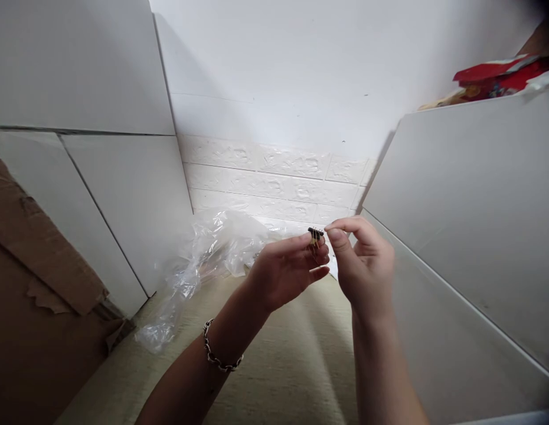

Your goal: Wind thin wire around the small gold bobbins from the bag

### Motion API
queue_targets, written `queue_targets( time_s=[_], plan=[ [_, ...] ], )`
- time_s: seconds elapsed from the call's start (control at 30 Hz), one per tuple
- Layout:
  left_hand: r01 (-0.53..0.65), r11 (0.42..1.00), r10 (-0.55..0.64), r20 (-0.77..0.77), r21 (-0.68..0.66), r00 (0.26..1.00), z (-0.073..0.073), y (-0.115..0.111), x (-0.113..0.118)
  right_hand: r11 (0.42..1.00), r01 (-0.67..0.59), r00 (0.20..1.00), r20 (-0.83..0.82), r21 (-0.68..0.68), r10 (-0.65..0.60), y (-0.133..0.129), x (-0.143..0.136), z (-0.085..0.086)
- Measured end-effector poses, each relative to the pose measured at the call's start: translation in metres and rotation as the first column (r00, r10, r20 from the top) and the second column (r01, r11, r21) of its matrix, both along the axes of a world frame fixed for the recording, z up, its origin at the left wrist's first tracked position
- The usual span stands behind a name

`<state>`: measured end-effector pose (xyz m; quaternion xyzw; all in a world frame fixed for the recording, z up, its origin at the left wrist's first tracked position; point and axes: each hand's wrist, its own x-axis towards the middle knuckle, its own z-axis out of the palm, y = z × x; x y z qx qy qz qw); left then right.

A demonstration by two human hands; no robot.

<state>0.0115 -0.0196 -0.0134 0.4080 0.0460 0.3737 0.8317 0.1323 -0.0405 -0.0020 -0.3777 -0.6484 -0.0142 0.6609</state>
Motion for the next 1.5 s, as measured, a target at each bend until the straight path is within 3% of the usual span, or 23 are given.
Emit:
queue_targets(
  time_s=[0.1,0.17,0.27,0.33,0.43,0.5,0.57,0.67,0.8,1.07,1.5],
  plan=[
    [-0.010,0.992,0.012,-0.010,0.123,1.000,-0.002,0.006,-0.001,1.000,-0.008,1.000,0.023,-0.021,0.008,0.001,0.002,0.000],
    [-0.070,0.963,0.086,-0.053,0.261,0.995,-0.002,0.011,-0.003,0.999,0.004,0.998,0.061,-0.045,-0.001,0.003,0.004,0.000],
    [-0.159,0.841,0.281,-0.167,0.517,0.945,0.000,0.019,-0.010,0.993,0.051,0.981,0.193,-0.107,-0.030,0.006,0.010,0.001],
    [-0.176,0.675,0.472,-0.237,0.716,0.849,0.001,0.023,-0.015,0.983,0.095,0.952,0.302,-0.156,-0.044,0.008,0.014,0.002],
    [-0.106,0.249,0.779,-0.134,0.963,0.612,0.000,0.028,-0.019,0.958,0.182,0.896,0.439,-0.220,-0.069,0.014,0.018,-0.001],
    [0.008,-0.010,0.890,0.005,1.000,0.456,-0.004,0.030,-0.018,0.940,0.261,0.850,0.513,-0.220,-0.116,0.020,0.018,-0.005],
    [0.138,-0.171,0.942,0.121,0.976,0.313,-0.010,0.032,-0.013,0.922,0.336,0.806,0.565,-0.191,-0.176,0.026,0.016,-0.010],
    [0.296,-0.306,0.951,0.276,0.905,0.140,-0.019,0.036,-0.005,0.897,0.412,0.765,0.596,-0.161,-0.245,0.033,0.011,-0.017],
    [0.339,-0.420,0.901,0.433,0.842,0.041,-0.026,0.038,0.002,0.874,0.467,0.750,0.582,-0.132,-0.313,0.035,0.003,-0.021],
    [0.217,-0.484,0.855,0.511,0.847,-0.088,-0.019,0.033,0.001,0.872,0.486,0.782,0.475,-0.062,-0.403,0.026,-0.009,-0.019],
    [0.018,-0.603,0.792,0.602,0.797,-0.103,-0.001,0.002,-0.006,0.872,0.456,0.823,0.290,0.178,-0.489,-0.003,-0.012,-0.004]
  ],
)
